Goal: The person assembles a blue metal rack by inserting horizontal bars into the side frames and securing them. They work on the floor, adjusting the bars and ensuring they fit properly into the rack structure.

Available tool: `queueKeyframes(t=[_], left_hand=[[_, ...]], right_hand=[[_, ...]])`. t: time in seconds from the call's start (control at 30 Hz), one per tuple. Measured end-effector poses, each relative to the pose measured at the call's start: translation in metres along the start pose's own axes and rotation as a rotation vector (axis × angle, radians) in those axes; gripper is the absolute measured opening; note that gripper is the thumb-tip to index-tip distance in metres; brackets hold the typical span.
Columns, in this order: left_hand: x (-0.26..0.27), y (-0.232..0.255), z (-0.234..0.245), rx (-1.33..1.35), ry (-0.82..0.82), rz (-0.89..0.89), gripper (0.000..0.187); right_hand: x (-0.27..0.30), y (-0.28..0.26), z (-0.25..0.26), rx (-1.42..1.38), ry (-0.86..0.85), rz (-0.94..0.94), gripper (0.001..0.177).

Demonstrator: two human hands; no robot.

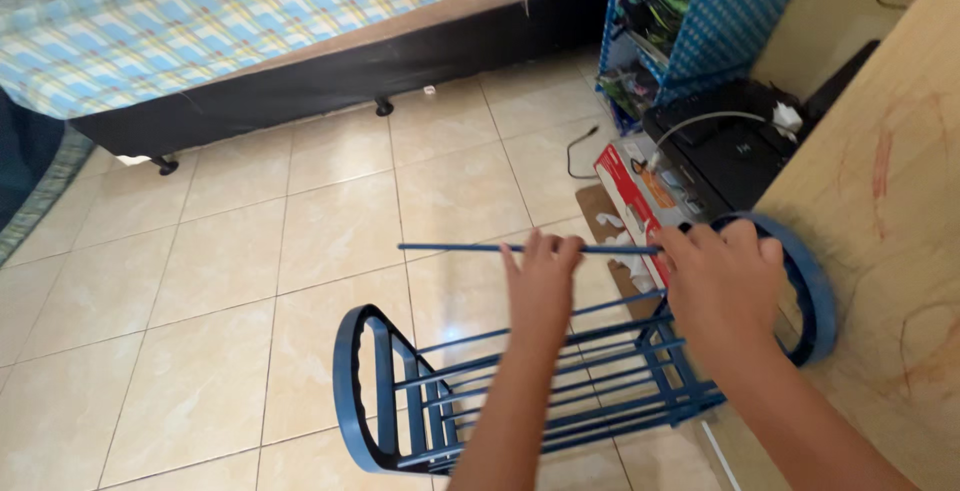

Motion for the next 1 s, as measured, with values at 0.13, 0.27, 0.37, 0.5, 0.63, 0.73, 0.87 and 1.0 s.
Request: queueKeyframes(t=[0.13,0.27,0.37,0.5,0.63,0.73,0.87,1.0], left_hand=[[-0.022,-0.049,0.022,-0.086,-0.075,-0.024,0.012],[-0.036,-0.070,0.063,0.000,0.131,-0.128,0.005],[-0.039,-0.078,0.084,-0.047,0.252,-0.150,0.008],[-0.031,-0.083,0.087,-0.134,0.204,-0.201,0.008],[-0.018,-0.078,0.073,-0.142,0.134,-0.230,0.010],[-0.008,-0.062,0.058,-0.262,0.040,-0.295,0.011],[-0.005,-0.047,0.051,-0.207,0.074,-0.268,0.010],[-0.009,-0.038,0.042,-0.216,-0.034,-0.174,0.011]], right_hand=[[-0.005,-0.003,-0.005,-0.067,0.073,-0.054,0.016],[-0.004,-0.008,-0.008,-0.444,0.204,-0.116,0.029],[0.011,-0.009,-0.030,-0.789,0.287,-0.301,0.025],[0.037,-0.015,-0.096,-1.549,0.125,-0.751,0.027],[0.057,-0.020,-0.151,-1.984,0.094,-1.243,0.023],[0.059,-0.007,-0.196,-2.200,0.171,-1.509,0.028],[0.059,0.027,-0.255,-2.253,0.344,-1.691,0.029],[0.061,0.055,-0.282,-2.241,0.404,-1.636,0.021]])
Point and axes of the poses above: each hand's wrist, its own x-axis away from the middle knuckle, its own z-axis out of the back of the hand, y = z × x, the point moved 3 cm from there along -x, towards the middle knuckle, and after that the axes turned 12 degrees about -x, right-handed, at the moved point
